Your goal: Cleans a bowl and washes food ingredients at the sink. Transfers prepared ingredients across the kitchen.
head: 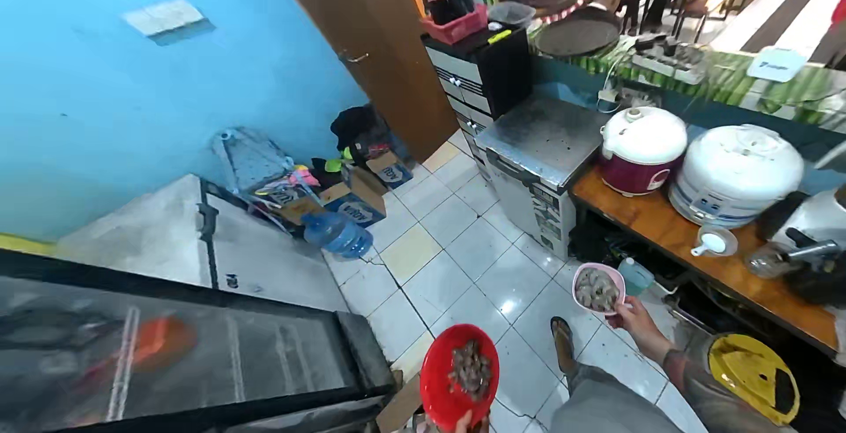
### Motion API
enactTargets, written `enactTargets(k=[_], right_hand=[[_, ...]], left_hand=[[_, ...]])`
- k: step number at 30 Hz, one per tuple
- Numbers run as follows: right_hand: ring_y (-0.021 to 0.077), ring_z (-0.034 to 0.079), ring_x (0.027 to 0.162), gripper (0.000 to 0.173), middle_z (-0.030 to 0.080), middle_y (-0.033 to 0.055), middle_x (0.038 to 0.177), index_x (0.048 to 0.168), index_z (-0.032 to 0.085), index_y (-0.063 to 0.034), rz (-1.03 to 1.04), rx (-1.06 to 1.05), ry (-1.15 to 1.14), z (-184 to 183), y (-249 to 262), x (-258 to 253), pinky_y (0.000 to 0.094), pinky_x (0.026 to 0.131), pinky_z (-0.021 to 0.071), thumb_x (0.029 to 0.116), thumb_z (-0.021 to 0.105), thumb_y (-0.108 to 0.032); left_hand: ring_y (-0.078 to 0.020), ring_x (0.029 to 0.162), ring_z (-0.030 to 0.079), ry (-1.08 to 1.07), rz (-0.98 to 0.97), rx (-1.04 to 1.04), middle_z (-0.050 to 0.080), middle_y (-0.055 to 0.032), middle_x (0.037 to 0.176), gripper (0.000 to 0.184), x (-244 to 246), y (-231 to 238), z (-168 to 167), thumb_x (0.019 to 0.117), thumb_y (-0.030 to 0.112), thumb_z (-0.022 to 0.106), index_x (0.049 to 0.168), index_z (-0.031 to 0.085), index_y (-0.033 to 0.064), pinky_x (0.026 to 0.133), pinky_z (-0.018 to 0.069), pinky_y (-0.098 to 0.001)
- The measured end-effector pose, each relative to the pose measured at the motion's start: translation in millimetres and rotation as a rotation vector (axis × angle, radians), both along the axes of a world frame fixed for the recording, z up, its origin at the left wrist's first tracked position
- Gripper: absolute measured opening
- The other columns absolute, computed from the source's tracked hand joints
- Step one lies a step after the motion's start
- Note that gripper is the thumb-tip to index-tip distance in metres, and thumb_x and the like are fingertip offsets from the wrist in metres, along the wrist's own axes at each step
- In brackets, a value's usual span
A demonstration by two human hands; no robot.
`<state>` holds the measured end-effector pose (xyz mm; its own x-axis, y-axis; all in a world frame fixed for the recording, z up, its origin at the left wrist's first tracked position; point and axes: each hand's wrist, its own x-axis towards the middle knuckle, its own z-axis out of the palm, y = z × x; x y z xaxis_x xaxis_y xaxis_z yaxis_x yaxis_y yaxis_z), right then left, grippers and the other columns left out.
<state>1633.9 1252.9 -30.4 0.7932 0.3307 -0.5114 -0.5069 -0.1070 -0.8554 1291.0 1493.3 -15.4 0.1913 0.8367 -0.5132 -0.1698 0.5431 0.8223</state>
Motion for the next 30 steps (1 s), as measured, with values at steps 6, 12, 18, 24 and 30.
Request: enactTargets(k=[6, 12, 18, 24, 30], right_hand=[[0.0251, 0.073, 0.073, 0.033, 0.071, 0.0189, 0.091, 0.132, 0.045, 0.0023, -0.022, 0.046, -0.129, 31.5, 133.3, 148.5, 0.0399, 0.071, 0.0629, 0.1058, 0.051, -0.017], [0.0234, 0.072, 0.074, 0.034, 0.071, 0.0174, 0.091, 0.132, 0.045, 0.0040, -0.182, 0.051, -0.144, 45.7, 232.7, 268.2, 0.0386, 0.070, 0.0623, 0.1077, 0.050, -0.019], [0.0220, 0.071, 0.075, 0.037, 0.069, 0.0170, 0.092, 0.135, 0.039, 0.0048, -0.304, 0.079, -0.168, 30.5, 280.9, 343.9, 0.0374, 0.072, 0.0621, 0.1084, 0.049, -0.019], [0.0227, 0.072, 0.079, 0.041, 0.069, 0.0182, 0.097, 0.139, 0.037, 0.0039, -0.391, -0.002, -0.129, 30.0, 332.1, 405.8, 0.0378, 0.075, 0.0620, 0.1077, 0.049, -0.020], [0.0227, 0.073, 0.079, 0.038, 0.070, 0.0185, 0.093, 0.137, 0.041, 0.0042, -0.442, -0.068, -0.116, 36.1, 387.3, 450.5, 0.0377, 0.076, 0.0622, 0.1086, 0.047, -0.020]], left_hand=[[-0.0184, 0.076, 0.067, -0.033, -0.010, 0.005, 0.064, -0.0122, 0.100, 0.048, 157.2, 107.1, 38.5, 0.0966, 0.003, 0.051, 0.142, 0.036, 0.0093, 0.064, 0.0586, -0.0337], [-0.0278, 0.098, 0.069, -0.084, -0.235, 0.006, 0.062, -0.0206, 0.123, 0.065, 333.8, 209.6, 64.1, 0.0995, 0.005, 0.052, 0.157, 0.022, 0.0112, 0.083, 0.0605, -0.0436], [-0.0332, 0.094, 0.072, -0.148, -0.524, 0.025, 0.063, -0.0257, 0.119, 0.063, 535.6, 298.2, 72.1, 0.1010, 0.001, 0.051, 0.155, 0.020, 0.0045, 0.081, 0.0628, -0.0461], [-0.0313, 0.095, 0.071, -0.145, -0.789, 0.019, 0.065, -0.0227, 0.119, 0.056, 719.4, 378.3, 67.2, 0.1047, 0.004, 0.051, 0.155, 0.026, 0.0095, 0.083, 0.0616, -0.0464], [-0.0339, 0.103, 0.068, 0.013, -0.941, 0.029, 0.054, -0.0240, 0.136, 0.063, 838.9, 438.3, 58.8, 0.1047, 0.009, 0.052, 0.158, 0.019, 0.0128, 0.081, 0.0605, -0.0491]])
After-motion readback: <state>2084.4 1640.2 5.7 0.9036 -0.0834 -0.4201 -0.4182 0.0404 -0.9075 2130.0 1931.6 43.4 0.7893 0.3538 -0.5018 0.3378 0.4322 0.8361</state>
